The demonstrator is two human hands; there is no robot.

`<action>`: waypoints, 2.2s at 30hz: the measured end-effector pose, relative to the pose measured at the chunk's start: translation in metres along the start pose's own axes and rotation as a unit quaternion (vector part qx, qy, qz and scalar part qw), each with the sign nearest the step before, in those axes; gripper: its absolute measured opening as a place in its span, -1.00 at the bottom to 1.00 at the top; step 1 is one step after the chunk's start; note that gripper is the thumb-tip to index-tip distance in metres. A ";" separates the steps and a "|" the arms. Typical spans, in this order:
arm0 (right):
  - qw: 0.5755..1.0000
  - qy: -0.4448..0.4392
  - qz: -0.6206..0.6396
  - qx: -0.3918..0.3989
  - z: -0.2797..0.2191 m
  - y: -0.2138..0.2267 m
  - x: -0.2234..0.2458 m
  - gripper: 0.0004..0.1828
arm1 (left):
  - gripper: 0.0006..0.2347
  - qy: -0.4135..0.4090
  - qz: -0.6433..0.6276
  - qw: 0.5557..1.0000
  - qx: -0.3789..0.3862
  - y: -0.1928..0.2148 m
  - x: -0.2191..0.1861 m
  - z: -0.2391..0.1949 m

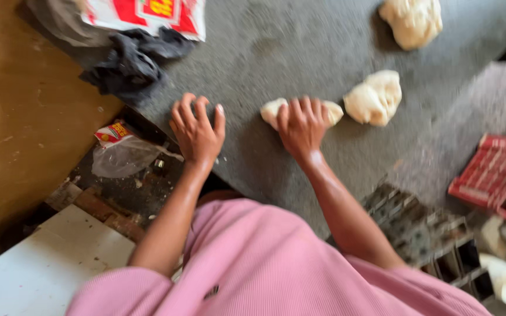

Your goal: The person repeatedly kneads and rolls portions of dough into cylindrical shapes on a countertop, then places each shaped piece into a metal tray with multiple compartments. The process is repeated for several dough portions.

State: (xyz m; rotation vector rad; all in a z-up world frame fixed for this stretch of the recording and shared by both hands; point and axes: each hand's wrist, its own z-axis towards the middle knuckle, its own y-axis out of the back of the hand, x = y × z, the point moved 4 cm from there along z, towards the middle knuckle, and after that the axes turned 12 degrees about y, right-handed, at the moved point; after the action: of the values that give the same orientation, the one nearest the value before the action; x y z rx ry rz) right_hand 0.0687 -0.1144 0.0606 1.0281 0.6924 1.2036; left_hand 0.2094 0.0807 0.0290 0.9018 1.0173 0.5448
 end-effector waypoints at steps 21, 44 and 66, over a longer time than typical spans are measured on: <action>0.906 -0.344 0.215 0.122 -0.040 0.014 -0.090 -0.18 | -0.83 -0.122 -0.280 0.930 0.205 -0.100 -0.097 0.008; 0.964 -0.249 0.096 -0.013 -0.027 -0.007 -0.066 -0.37 | -0.53 -0.206 -0.093 0.956 0.188 -0.107 -0.189 0.008; 0.570 -0.534 0.588 -0.209 -0.156 0.066 -0.129 -0.88 | -0.78 0.296 -0.496 0.788 0.213 -0.051 -0.043 0.007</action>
State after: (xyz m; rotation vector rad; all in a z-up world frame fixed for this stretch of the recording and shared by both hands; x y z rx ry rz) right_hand -0.1276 -0.1953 0.0465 1.5401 -1.4479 1.3322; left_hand 0.1961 0.0187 0.0083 0.4361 2.0522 -0.3643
